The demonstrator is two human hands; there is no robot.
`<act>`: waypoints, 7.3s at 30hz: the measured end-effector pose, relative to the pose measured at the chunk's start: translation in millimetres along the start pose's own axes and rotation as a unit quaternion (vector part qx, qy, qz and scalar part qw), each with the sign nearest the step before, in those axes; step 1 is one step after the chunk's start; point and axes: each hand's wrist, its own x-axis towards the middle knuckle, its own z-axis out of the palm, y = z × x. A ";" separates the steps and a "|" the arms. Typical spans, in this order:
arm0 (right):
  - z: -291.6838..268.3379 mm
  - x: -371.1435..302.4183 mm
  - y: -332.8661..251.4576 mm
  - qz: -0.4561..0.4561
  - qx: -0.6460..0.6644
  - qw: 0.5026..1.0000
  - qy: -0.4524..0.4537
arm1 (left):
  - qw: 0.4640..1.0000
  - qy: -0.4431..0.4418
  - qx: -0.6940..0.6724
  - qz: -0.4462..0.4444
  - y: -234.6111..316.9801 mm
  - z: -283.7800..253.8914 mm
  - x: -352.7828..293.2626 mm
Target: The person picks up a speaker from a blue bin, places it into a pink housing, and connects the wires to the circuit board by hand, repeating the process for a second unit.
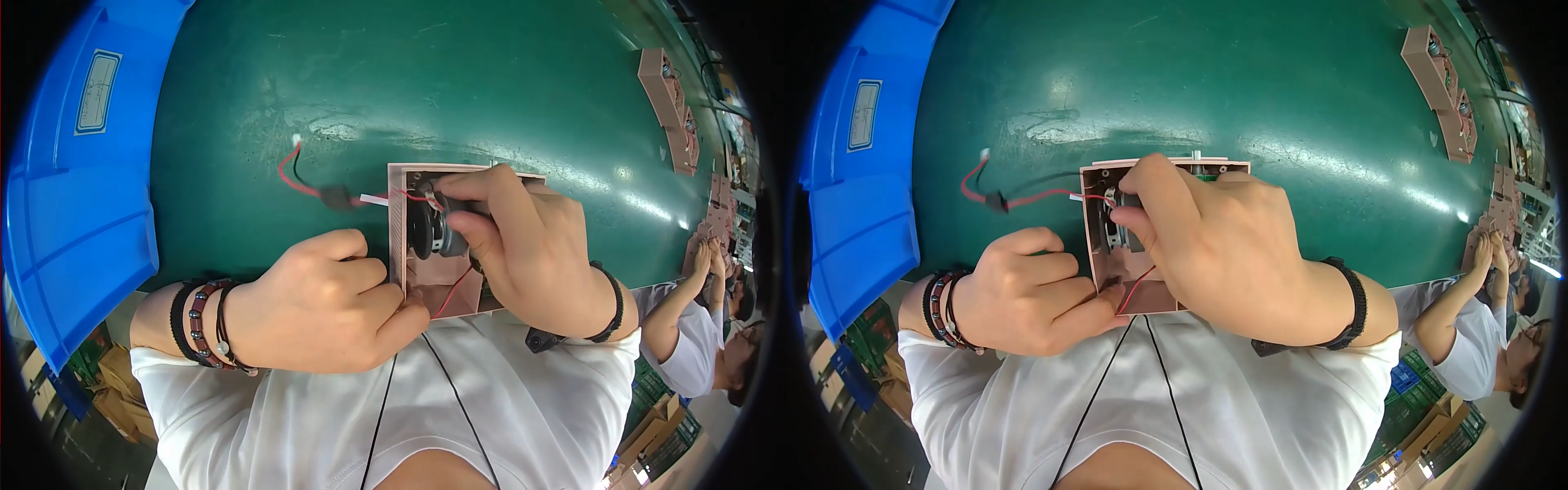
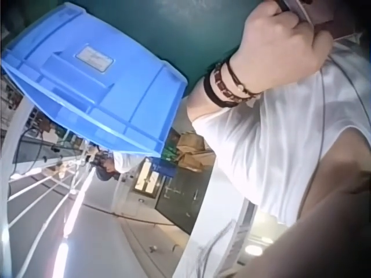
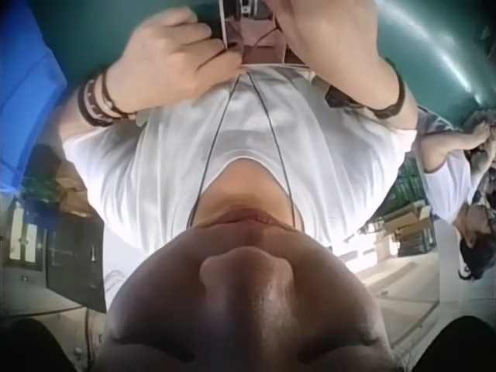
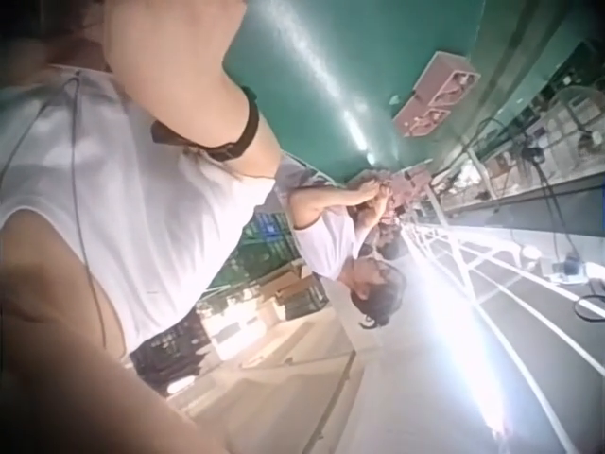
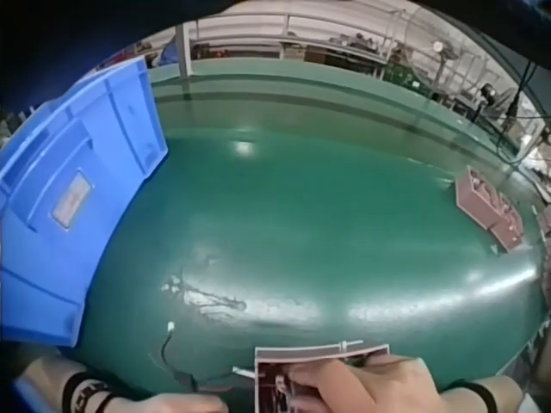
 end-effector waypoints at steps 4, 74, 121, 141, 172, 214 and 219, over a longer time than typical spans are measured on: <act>-1.4 -1.2 -0.1 -0.005 0.016 1.000 -0.021 | 1.000 -0.016 -0.024 0.007 -1.5 -1.4 -0.7; -50.0 55.8 -24.6 -0.151 -0.082 0.985 -0.012 | 0.983 0.021 0.098 -0.153 -15.2 -23.9 -4.3; -31.3 6.8 43.3 -0.114 0.073 0.991 0.017 | 0.959 0.161 -0.170 -0.162 -42.7 8.2 26.0; -15.0 -4.6 36.0 -0.065 0.005 0.996 0.059 | 0.962 0.141 -0.160 -0.169 -44.6 10.8 25.4; -27.4 26.9 10.3 -0.069 -0.121 0.990 -0.015 | 0.961 0.076 -0.128 -0.235 -36.1 11.4 20.0; -1.9 12.3 34.7 -0.133 -0.080 0.984 0.084 | 0.963 0.067 -0.149 -0.213 -33.7 6.9 32.0; 4.1 9.6 32.9 -0.132 -0.075 0.980 0.128 | 0.954 0.065 -0.159 -0.245 -31.0 2.8 29.6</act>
